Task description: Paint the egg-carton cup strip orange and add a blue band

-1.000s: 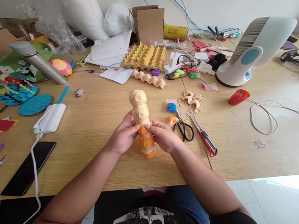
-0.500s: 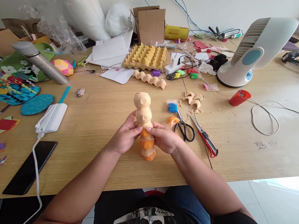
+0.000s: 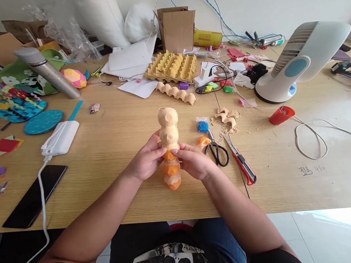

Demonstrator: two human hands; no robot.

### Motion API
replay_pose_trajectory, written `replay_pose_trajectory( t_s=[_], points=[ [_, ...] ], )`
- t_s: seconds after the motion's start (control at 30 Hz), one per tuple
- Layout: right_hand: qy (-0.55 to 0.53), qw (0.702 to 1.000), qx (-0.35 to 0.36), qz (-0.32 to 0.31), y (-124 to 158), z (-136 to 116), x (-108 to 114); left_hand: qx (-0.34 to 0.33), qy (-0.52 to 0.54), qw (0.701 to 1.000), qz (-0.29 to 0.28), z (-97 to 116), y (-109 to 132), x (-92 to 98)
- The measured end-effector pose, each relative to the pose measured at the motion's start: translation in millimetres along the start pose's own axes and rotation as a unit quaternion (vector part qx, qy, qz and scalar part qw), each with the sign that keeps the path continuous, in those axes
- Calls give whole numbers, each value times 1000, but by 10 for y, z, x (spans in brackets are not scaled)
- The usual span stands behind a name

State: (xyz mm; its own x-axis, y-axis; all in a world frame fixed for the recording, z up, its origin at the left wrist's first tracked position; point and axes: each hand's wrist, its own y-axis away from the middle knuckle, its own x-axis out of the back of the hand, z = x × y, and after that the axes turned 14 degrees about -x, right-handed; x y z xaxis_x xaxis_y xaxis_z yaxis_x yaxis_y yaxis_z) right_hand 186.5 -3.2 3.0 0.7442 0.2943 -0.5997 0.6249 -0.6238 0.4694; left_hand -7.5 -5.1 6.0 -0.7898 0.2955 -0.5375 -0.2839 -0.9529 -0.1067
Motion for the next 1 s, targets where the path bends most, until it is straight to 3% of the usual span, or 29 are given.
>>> replay_pose_trajectory(
  t_s=[0.5, 0.77, 1.0],
  points=[
    [19, 1000, 0, 7, 9, -1, -2, 0, -6, 1000, 0, -7, 11, -24],
    [56, 997, 12, 52, -12, -14, -32, -1, -25, 1000, 14, -11, 1, -28],
    [24, 999, 6, 32, -14, -4, -8, 5, -24, 1000, 15, -6, 3, -33]
  ],
)
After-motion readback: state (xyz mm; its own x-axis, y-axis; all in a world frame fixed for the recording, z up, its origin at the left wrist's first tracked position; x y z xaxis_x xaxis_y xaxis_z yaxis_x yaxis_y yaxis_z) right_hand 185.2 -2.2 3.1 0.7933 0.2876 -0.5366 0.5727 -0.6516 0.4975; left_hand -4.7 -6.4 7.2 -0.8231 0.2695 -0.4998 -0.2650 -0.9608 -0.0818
